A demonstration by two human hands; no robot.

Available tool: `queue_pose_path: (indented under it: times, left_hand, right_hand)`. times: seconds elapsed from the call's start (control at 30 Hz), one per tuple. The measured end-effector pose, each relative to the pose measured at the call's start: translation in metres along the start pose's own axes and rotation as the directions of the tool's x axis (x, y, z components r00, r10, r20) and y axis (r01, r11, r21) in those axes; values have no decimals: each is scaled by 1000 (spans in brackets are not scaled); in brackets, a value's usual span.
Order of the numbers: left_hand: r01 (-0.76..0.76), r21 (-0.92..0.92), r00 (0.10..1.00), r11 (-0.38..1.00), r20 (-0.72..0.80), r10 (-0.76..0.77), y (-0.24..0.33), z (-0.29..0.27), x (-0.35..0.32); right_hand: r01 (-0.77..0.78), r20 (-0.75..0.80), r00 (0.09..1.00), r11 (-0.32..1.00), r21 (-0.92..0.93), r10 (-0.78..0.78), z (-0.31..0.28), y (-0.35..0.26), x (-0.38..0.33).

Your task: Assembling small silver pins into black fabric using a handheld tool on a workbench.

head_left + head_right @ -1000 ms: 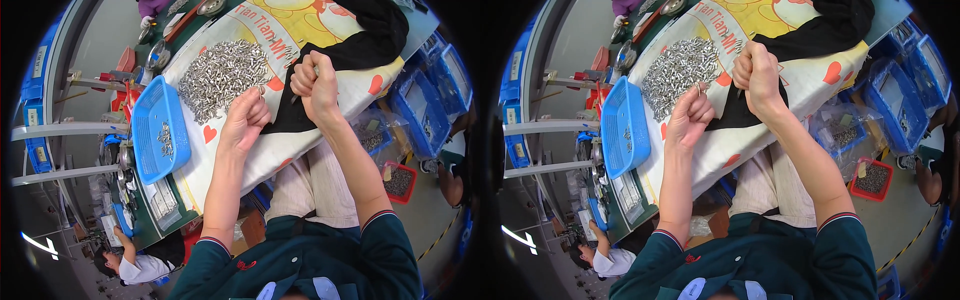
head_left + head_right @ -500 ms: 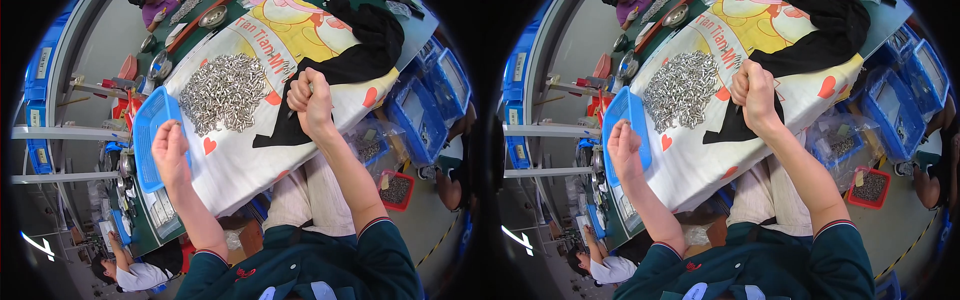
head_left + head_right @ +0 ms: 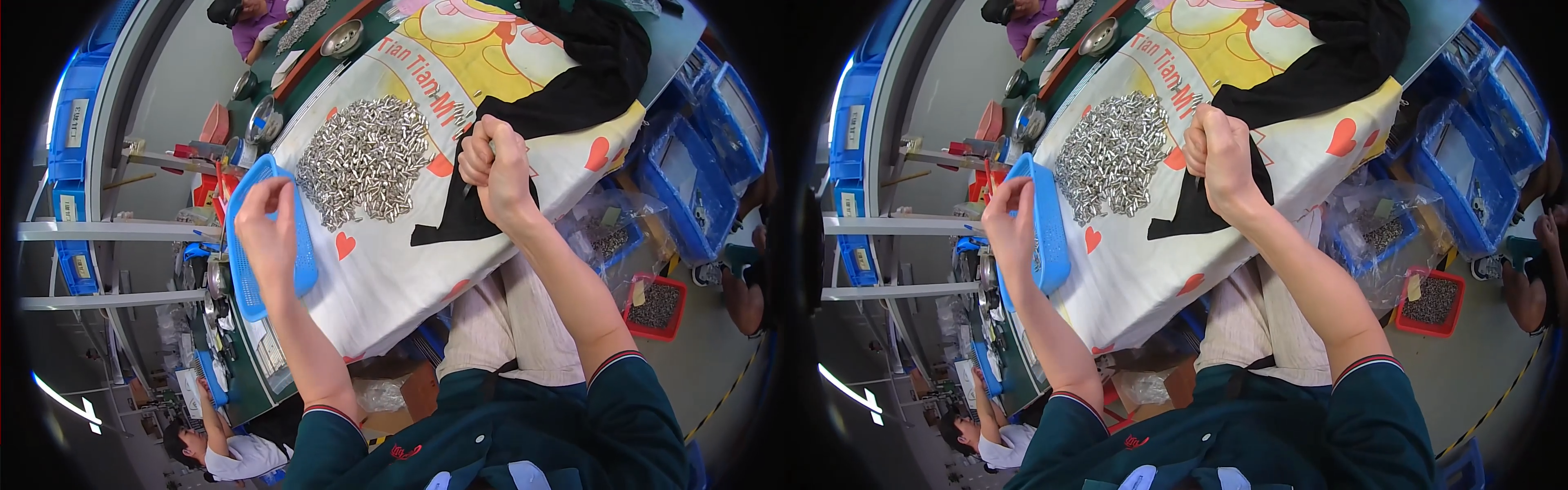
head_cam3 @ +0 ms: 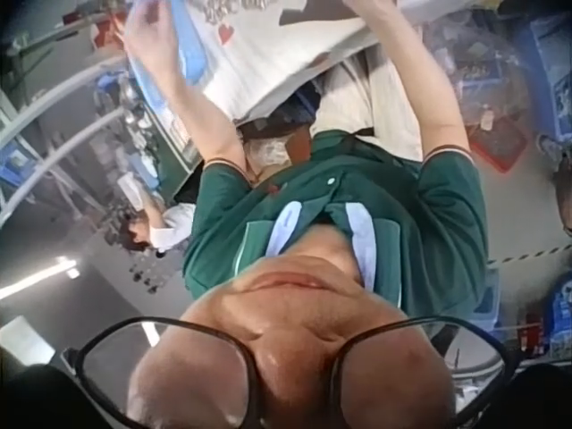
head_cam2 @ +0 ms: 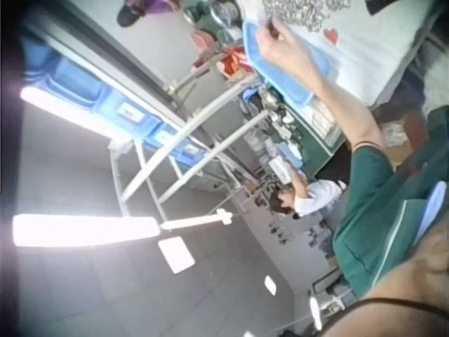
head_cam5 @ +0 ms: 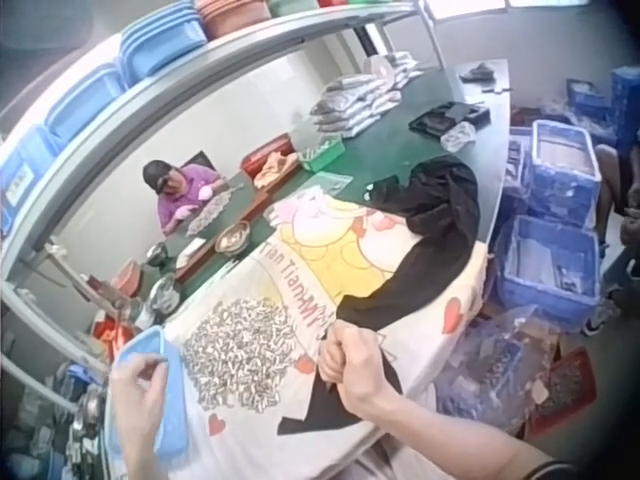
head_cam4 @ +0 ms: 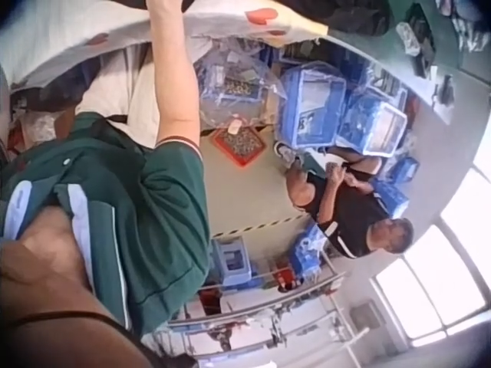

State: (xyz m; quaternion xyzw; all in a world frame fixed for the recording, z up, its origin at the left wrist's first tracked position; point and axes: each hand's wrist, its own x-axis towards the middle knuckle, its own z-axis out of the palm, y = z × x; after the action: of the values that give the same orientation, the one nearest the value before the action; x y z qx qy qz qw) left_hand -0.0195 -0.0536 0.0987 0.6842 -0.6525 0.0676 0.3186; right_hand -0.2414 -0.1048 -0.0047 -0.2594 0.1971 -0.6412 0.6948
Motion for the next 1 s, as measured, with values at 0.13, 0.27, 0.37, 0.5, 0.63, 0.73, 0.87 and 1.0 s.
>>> queue_pose_path:
  times: [0.13, 0.27, 0.37, 0.5, 0.63, 0.73, 0.87, 1.0]
  left_hand:
    - [-333, -215, 929, 918, 95, 359, 44, 84, 42]
    - [-514, -195, 801, 836, 239, 548, 44, 159, 73]
    - [-575, -128, 762, 808, 274, 586, 40, 182, 83]
    - [-594, -132, 709, 793, 379, 594, 42, 191, 85]
    - [-579, -154, 738, 801, 320, 595, 42, 195, 79]
    - [-555, -168, 746, 814, 333, 577, 40, 195, 81]
    - [-497, -212, 722, 842, 438, 536, 38, 196, 91]
    - [-438, -250, 716, 864, 484, 503, 42, 195, 90]
  right_hand:
    - [-2, -1, 1000, 1000, -5, 2, -2, -2, 0]
    - [-18, -3, 1000, 1000, 6, 18, 3, 2, -1]
    - [-4, 5, 1000, 1000, 13, 4, 5, 2, -2]
    - [13, 12, 1000, 1000, 8, -13, 1, -1, -2]
    - [22, 5, 1000, 1000, 5, -22, 0, -2, -2]
    - [19, 5, 1000, 1000, 4, -19, 2, 0, -2]
    - [9, -9, 1000, 1000, 11, -9, 4, -1, -3]
    - [7, -14, 1000, 1000, 5, -7, 1, -1, -2]
